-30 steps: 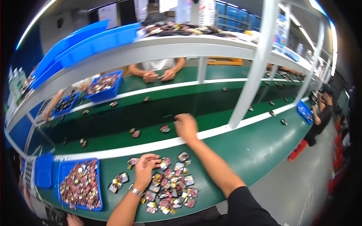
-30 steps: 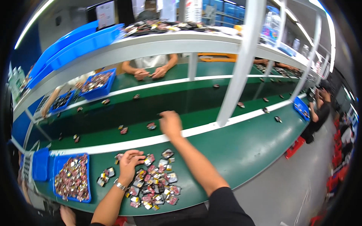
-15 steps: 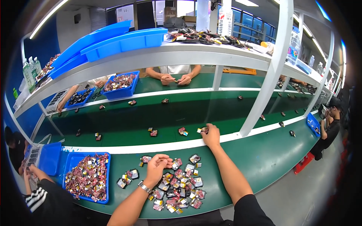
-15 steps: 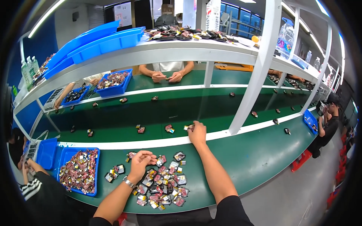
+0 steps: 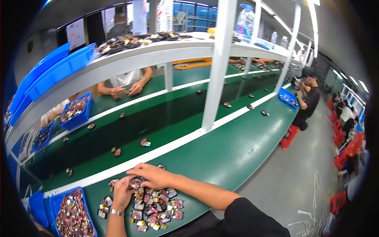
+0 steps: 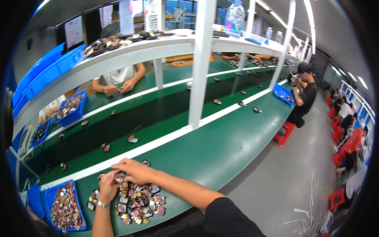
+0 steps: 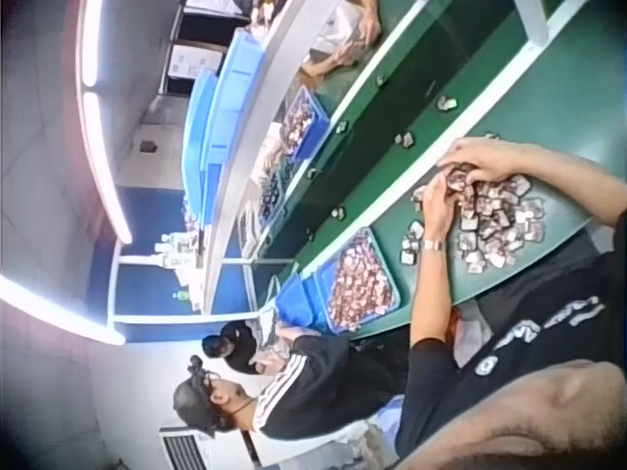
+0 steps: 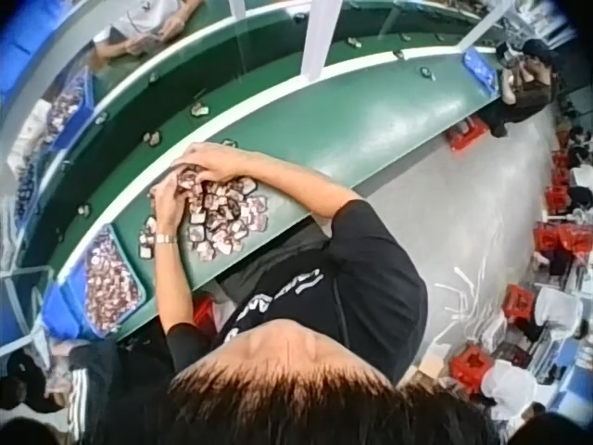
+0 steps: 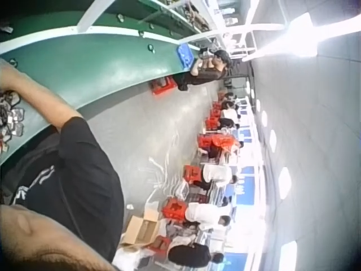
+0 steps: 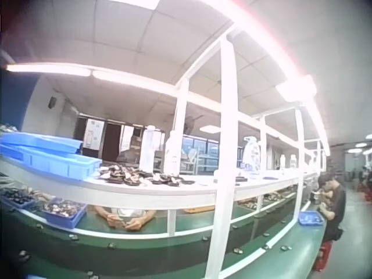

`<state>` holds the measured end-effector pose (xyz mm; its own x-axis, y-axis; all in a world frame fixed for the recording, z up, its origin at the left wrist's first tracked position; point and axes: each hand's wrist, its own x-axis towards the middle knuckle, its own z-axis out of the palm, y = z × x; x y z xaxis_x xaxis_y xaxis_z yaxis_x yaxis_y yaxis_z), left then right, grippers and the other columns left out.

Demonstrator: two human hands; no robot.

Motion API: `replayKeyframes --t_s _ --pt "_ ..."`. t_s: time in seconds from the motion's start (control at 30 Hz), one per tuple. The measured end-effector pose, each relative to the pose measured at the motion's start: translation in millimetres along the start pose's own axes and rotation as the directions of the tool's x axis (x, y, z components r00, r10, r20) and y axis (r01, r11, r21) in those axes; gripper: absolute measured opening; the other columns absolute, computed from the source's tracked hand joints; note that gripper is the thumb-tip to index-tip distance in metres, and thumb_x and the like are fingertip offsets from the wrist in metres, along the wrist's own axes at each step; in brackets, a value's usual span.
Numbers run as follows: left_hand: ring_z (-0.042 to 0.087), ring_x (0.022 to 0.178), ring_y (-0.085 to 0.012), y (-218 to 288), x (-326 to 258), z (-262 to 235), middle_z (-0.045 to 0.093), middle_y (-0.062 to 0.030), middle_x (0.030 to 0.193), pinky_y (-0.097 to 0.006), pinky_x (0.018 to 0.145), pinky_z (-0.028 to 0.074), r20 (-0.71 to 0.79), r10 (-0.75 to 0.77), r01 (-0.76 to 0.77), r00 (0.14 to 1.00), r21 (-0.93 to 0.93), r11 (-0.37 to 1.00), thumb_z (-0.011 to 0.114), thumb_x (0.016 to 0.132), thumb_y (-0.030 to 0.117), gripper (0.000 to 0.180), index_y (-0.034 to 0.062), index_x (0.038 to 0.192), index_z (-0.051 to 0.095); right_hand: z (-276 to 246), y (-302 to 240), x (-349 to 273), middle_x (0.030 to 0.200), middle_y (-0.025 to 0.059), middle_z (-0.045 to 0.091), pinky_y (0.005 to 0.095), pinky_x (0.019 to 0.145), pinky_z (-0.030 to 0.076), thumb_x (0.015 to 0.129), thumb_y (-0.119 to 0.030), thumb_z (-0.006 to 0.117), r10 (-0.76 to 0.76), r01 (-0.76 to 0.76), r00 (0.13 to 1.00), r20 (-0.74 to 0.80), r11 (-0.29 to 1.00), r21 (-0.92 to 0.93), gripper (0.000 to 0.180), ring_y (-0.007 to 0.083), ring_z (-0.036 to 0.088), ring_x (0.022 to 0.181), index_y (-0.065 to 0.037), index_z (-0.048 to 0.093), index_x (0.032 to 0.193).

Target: The recorder is sorting and inspecting small electronic or mechanical components on a factory assembly line desk.

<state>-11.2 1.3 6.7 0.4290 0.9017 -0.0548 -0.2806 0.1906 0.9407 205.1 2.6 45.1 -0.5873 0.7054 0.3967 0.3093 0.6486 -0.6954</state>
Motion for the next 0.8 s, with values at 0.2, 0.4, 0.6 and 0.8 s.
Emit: replayKeyframes --t_s 0.2,0.4,0.6,0.8 --pt "0.062 0.095 -0.0174 0 8 11 0.061 -0.0081 0.11 -0.036 0.081 0.059 0.006 -0.001 0.001 1.0 -0.034 0.999 0.049 0.098 0.011 0.035 -0.003 0.13 0.046 -1 14 -7 0.124 0.0163 0.054 0.042 0.102 0.041 0.07 0.005 0.053 -0.146 0.122 0.979 -0.142 0.979 -0.166 0.051 0.0342 0.049 0.118 -0.004 0.059 0.119" --pt "0.062 0.103 -0.02 -1 0 4 0.061 -0.0125 0.114 -0.036 0.088 0.057 -0.048 0.038 -0.038 0.998 -0.014 0.999 0.046 0.098 0.007 0.038 -0.003 0.134 0.043 14 9 1 0.121 0.0121 0.055 0.0413 0.097 0.044 0.077 -0.007 0.068 -0.146 0.102 0.976 -0.16 0.96 -0.259 0.027 0.0319 0.051 0.116 -0.007 0.065 0.104" --pt "0.062 0.107 -0.022 -2 1 9 0.06 -0.0153 0.119 -0.038 0.091 0.055 -0.014 0.049 -0.049 0.999 0.02 0.999 0.046 0.098 0.006 0.036 -0.0011 0.133 0.043 17 10 0 0.12 0.0115 0.055 0.0399 0.095 0.045 0.077 -0.008 0.069 -0.095 0.051 0.976 -0.196 0.975 -0.217 0.013 0.0312 0.051 0.115 -0.005 0.066 0.09" --pt "0.06 0.11 -0.0202 2 1 7 0.059 -0.0143 0.12 -0.036 0.095 0.053 0.099 0.066 -0.069 0.993 0.03 0.997 0.051 0.095 0.004 0.038 -0.0003 0.133 0.044 22 8 1 0.119 0.0118 0.057 0.0393 0.095 0.045 0.078 -0.009 0.066 0.014 -0.046 0.968 -0.252 0.992 -0.121 0.007 0.0307 0.05 0.116 -0.004 0.066 0.083"
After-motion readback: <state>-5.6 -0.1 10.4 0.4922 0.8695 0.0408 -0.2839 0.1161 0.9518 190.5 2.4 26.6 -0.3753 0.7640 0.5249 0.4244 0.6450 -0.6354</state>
